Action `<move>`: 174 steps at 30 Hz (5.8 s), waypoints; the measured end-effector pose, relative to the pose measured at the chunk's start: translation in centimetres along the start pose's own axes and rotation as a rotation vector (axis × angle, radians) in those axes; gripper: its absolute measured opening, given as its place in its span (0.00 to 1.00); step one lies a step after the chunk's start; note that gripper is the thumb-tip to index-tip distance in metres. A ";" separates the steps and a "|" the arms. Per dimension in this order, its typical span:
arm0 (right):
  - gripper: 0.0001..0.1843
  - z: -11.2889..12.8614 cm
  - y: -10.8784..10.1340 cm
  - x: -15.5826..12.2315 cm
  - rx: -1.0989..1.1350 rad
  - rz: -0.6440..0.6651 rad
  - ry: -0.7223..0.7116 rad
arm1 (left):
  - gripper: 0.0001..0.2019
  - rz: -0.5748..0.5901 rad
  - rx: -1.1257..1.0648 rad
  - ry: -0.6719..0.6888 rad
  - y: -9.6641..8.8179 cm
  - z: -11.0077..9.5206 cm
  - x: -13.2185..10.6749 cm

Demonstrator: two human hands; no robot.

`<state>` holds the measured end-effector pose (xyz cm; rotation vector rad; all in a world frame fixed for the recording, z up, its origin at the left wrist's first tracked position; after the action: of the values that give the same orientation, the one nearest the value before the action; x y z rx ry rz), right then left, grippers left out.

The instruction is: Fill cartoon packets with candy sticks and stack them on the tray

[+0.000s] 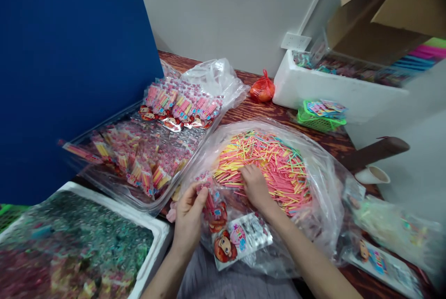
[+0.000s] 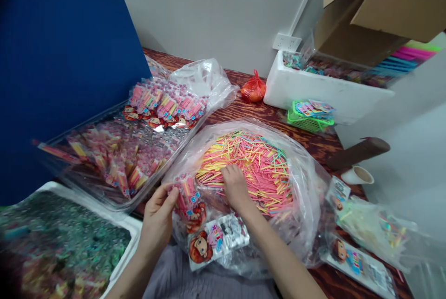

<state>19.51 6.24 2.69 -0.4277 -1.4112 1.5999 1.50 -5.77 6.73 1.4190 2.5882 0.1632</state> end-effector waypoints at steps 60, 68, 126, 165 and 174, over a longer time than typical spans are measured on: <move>0.10 -0.4 -1.1 7.3 0.454 -0.288 0.079 | 0.30 0.220 1.169 0.667 -2.1 6.0 1.2; 0.18 -2.5 -1.0 1.3 1.455 -0.224 0.675 | 0.30 0.206 1.027 0.625 -2.3 5.5 0.9; 0.09 -1.1 -0.9 -11.5 1.097 -0.311 0.648 | 0.01 0.556 1.108 0.616 6.5 7.6 -3.2; 0.08 -1.3 -0.6 -11.4 1.085 -0.331 0.626 | 0.11 0.355 0.125 -0.155 5.2 3.5 -1.6; 0.08 -1.4 -0.2 -11.6 1.057 -0.328 0.608 | 0.19 0.305 -0.294 -0.452 5.2 2.0 -1.1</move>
<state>26.56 -2.23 -1.11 -0.0180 -0.0811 1.5208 6.82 -3.90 5.83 1.5197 1.8979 0.2243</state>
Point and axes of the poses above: each hand's wrist, its own x-axis towards the middle knuckle, its own y-axis out of the palm, z = x × y, the point moved 1 cm from there along x, towards the middle knuckle, and after that the axes turned 4 degrees about -z, right-handed, at the moved point
